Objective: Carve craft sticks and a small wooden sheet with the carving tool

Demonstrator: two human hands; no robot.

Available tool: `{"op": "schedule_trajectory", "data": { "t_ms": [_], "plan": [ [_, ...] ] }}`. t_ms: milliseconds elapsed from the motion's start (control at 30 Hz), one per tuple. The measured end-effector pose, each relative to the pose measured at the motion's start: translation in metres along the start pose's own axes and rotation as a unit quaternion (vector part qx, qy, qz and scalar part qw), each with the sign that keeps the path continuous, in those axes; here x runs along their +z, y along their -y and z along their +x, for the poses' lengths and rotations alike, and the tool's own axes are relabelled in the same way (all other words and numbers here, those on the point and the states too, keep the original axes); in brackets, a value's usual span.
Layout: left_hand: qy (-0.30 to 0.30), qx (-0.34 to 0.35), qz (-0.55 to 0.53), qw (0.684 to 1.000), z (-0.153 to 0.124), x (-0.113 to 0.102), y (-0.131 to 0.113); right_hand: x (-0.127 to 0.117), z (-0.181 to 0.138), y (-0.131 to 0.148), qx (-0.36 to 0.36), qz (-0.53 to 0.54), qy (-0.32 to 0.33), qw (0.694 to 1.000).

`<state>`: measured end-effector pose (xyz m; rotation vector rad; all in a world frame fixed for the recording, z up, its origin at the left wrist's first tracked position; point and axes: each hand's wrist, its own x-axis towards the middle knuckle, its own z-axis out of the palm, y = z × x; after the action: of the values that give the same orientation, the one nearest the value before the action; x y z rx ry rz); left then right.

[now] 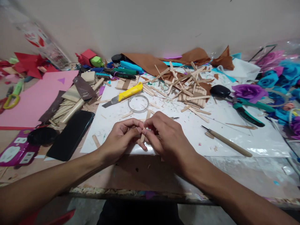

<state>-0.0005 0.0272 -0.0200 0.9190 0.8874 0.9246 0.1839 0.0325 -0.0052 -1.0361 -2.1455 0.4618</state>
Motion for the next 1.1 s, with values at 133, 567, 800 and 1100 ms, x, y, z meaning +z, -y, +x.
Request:
{"op": "schedule_trajectory", "data": {
  "t_ms": [133,567,800,1100],
  "plan": [
    [-0.008,-0.003,0.006,1.0,-0.001,0.003,-0.0017,-0.0001,-0.0006,0.0017,0.003,-0.021,0.014,1.0],
    [-0.02,-0.005,0.005,1.0,0.0002,0.0061,-0.0012,0.0029,-0.0082,0.0056,0.003,-0.089,0.053,0.995],
    [-0.023,0.0,-0.029,0.999,0.0013,0.0022,0.003,0.0049,-0.0065,0.0046,-0.015,-0.087,0.014,0.996],
    [-0.057,-0.013,-0.065,0.996,-0.0006,0.0026,0.0005,-0.002,0.0003,-0.003,-0.048,-0.091,0.001,0.995]
  ]
}}
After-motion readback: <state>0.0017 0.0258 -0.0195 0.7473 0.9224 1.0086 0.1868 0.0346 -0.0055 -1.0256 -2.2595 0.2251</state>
